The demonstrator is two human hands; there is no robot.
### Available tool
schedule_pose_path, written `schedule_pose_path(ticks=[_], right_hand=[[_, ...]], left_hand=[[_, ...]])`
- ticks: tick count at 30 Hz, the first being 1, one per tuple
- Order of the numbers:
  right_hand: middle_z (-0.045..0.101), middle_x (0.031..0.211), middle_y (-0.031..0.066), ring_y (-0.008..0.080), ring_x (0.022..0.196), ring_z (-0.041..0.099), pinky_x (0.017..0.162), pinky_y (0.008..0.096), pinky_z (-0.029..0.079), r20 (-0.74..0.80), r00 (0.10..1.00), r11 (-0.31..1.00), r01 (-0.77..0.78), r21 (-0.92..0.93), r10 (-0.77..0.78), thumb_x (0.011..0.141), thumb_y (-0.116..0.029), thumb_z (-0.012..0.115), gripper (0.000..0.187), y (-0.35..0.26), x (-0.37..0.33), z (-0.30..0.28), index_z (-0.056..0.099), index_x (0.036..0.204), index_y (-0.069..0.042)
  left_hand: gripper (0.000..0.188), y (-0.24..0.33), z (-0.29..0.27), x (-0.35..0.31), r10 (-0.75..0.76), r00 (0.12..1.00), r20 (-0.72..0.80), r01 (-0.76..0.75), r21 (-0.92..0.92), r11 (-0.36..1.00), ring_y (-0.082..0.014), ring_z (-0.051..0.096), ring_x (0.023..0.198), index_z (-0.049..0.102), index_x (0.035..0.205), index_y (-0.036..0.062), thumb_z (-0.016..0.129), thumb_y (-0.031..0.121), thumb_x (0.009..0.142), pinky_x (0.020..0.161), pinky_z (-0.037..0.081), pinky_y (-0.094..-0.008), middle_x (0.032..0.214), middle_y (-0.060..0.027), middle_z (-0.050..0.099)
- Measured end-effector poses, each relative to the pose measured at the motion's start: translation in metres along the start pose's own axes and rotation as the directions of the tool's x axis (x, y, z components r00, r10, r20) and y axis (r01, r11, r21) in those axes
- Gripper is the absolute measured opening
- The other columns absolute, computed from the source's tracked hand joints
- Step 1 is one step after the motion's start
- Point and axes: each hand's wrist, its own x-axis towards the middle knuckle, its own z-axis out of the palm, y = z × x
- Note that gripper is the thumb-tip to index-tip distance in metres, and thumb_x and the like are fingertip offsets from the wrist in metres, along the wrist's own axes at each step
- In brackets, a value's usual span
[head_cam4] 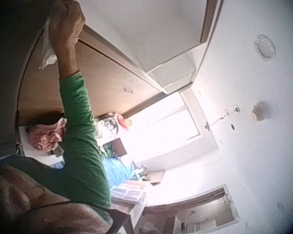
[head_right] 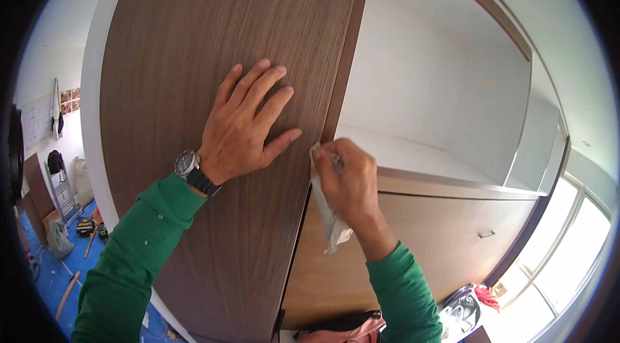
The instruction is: The person wipes the exterior and interior surfaces of a wooden wardrobe using a white cloth, occasionally applying a liquid from a yellow container to the cloth.
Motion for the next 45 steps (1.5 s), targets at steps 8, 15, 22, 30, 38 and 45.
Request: schedule_pose_path(ticks=[8,15,22,30,38,45], right_hand=[[0.072,0.085,0.0080,0.0205,0.070,0.068,0.063,0.0325,0.052,0.297,0.906,0.849,-0.396,0.350,0.301,0.095,-0.017,0.072,0.016,-0.009,-0.058,-0.010,0.070,0.093,-0.001],[0.069,0.092,0.0071,0.0130,0.067,0.060,0.063,0.0265,0.050,0.545,0.774,-0.091,-0.548,0.832,0.322,0.099,-0.013,0.067,0.012,-0.016,-0.147,-0.015,0.068,0.107,-0.004],[0.068,0.101,0.0089,0.0159,0.089,0.064,0.075,0.0289,0.054,0.528,0.796,-0.288,-0.453,0.844,0.295,0.098,-0.014,0.069,0.015,-0.034,-0.217,0.019,0.068,0.107,-0.002],[0.070,0.098,0.0044,0.0098,0.086,0.065,0.078,0.0240,0.053,0.405,0.769,0.070,-0.500,0.863,0.494,0.098,-0.006,0.070,0.008,-0.058,-0.250,0.037,0.067,0.103,-0.001],[0.070,0.102,0.0027,0.0067,0.091,0.063,0.081,0.0239,0.052,0.510,0.654,-0.064,-0.579,0.813,0.559,0.103,-0.012,0.066,0.014,-0.067,-0.272,0.028,0.068,0.109,0.000],[0.067,0.091,-0.0015,0.0052,0.086,0.058,0.075,0.0226,0.048,0.464,0.683,0.323,-0.700,0.637,0.564,0.098,-0.015,0.072,0.016,-0.069,-0.278,0.019,0.072,0.102,0.000]], left_hand=[[0.055,0.000,-0.009,-0.005,-0.002,0.999,0.036,0.003,-0.046,0.999,-0.0323,0.043,0.145,0.060,0.134,0.0063,0.069,0.042,0.094,0.122,0.027,-0.0553,0.151,-0.0129,0.051],[0.054,0.047,-0.057,-0.055,-0.164,0.920,0.356,0.329,-0.472,0.818,-0.0317,0.050,0.139,0.057,0.139,0.0040,0.071,0.033,0.096,0.117,0.036,-0.0496,0.150,-0.0158,0.051],[0.054,0.184,-0.140,-0.133,-0.305,0.479,0.823,0.854,-0.518,-0.056,-0.0193,0.060,0.119,0.050,0.145,0.0029,0.069,0.026,0.100,0.096,0.051,-0.0340,0.138,-0.0103,0.052],[0.039,0.214,-0.157,-0.166,-0.443,0.367,0.818,0.901,-0.431,-0.049,-0.0259,0.069,0.099,0.060,0.130,-0.0013,0.069,0.023,0.101,0.081,0.054,-0.0344,0.114,-0.0170,0.066],[0.025,0.210,-0.164,-0.180,-0.520,0.344,0.782,0.907,-0.421,-0.032,-0.0161,0.070,0.081,0.070,0.108,-0.0019,0.075,0.019,0.096,0.070,0.054,-0.0318,0.087,-0.0120,0.072],[0.023,0.210,-0.161,-0.191,-0.530,0.244,0.812,0.941,-0.331,-0.073,-0.0119,0.069,0.084,0.070,0.111,-0.0010,0.074,0.016,0.097,0.072,0.054,-0.0303,0.095,-0.0135,0.074]])
